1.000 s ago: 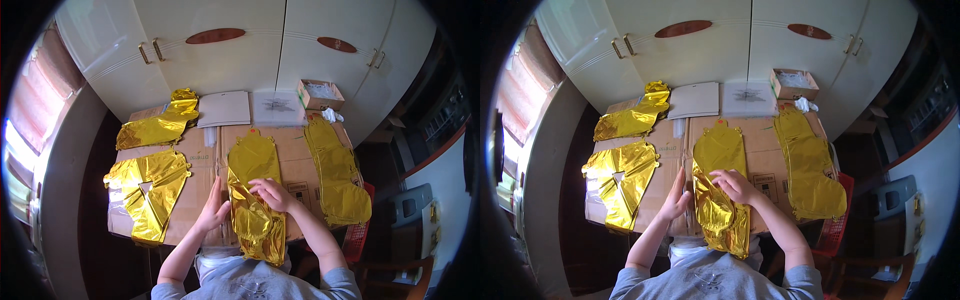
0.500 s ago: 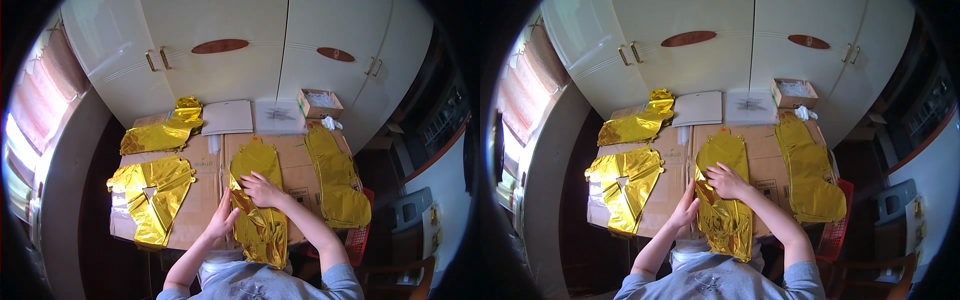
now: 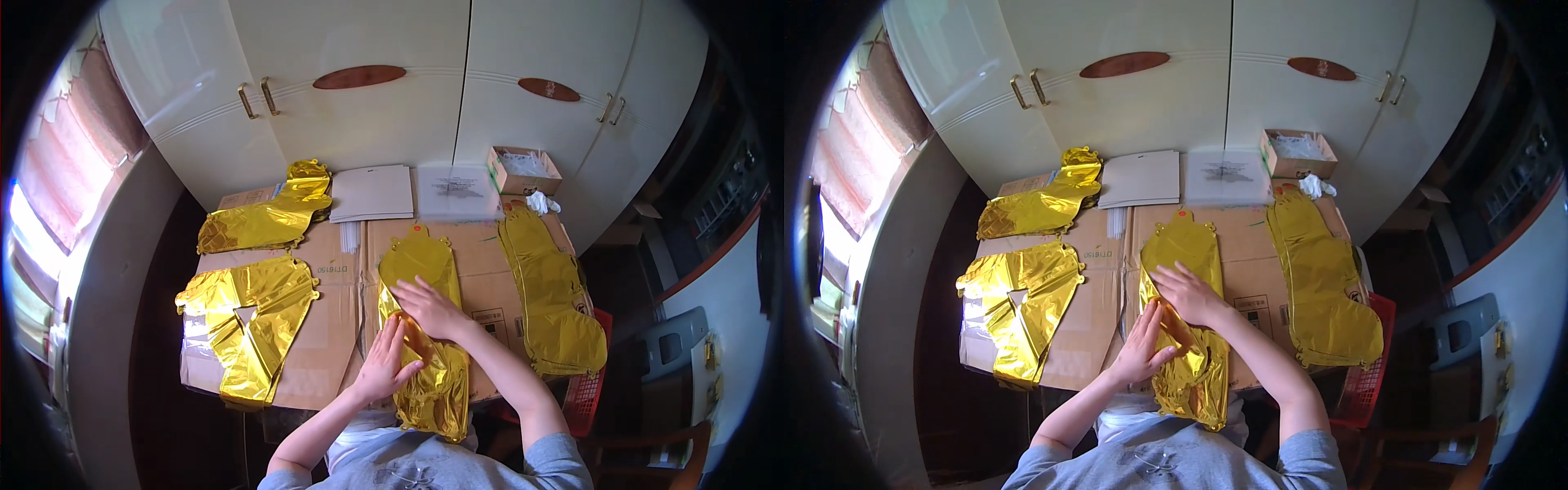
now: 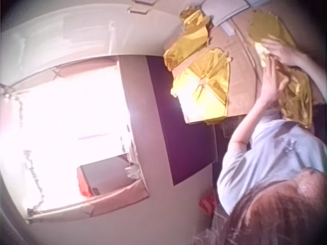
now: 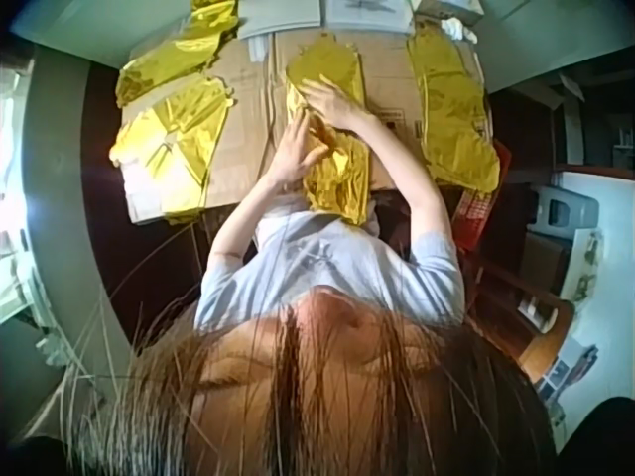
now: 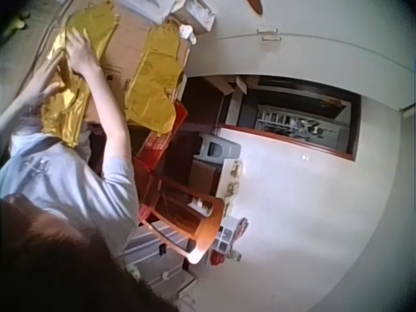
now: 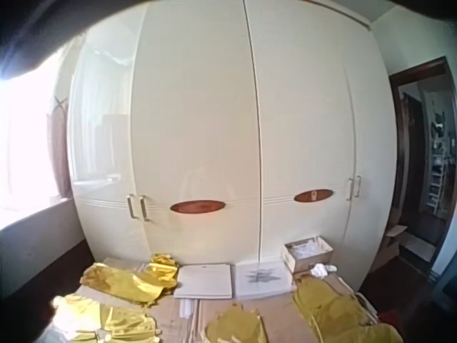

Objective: Folding gold foil balloons and placing them on cardboard sheets for packaging.

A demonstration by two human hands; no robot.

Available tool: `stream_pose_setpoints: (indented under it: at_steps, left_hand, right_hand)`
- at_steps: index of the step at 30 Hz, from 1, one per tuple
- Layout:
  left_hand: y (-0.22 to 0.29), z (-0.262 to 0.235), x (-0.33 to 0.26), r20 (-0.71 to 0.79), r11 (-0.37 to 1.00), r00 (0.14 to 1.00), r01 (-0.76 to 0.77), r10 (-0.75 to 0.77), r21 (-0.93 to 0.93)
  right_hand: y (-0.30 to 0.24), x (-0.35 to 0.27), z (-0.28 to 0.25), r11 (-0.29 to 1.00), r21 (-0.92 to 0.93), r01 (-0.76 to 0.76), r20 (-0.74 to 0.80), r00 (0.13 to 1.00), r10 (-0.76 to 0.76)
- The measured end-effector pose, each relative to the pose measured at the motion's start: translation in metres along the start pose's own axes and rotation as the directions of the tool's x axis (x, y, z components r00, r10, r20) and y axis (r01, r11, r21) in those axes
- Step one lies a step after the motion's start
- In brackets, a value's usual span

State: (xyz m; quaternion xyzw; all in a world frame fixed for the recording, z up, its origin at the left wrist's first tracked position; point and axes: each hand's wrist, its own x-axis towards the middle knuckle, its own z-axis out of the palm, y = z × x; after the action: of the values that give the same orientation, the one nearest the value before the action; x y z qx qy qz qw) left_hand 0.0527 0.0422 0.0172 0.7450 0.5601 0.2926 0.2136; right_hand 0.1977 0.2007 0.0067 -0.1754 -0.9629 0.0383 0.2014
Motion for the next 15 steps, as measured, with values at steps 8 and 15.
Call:
stream_pose_setpoints:
  at_steps: [8,15]
  left_hand:
    - [0.0,0.0,-0.002,0.081,0.996,0.996,0.024,-0.031,0.081]
    - [0.002,0.002,-0.001,0.171,0.942,0.985,-0.069,0.013,0.328]
  right_hand:
    - [-0.03,-0.045,-0.038,0.925,0.128,-0.359,-0.073,0.926,0.369]
    - [-0.044,-0.053,-0.029,0.946,0.125,-0.299,-0.137,0.939,0.315]
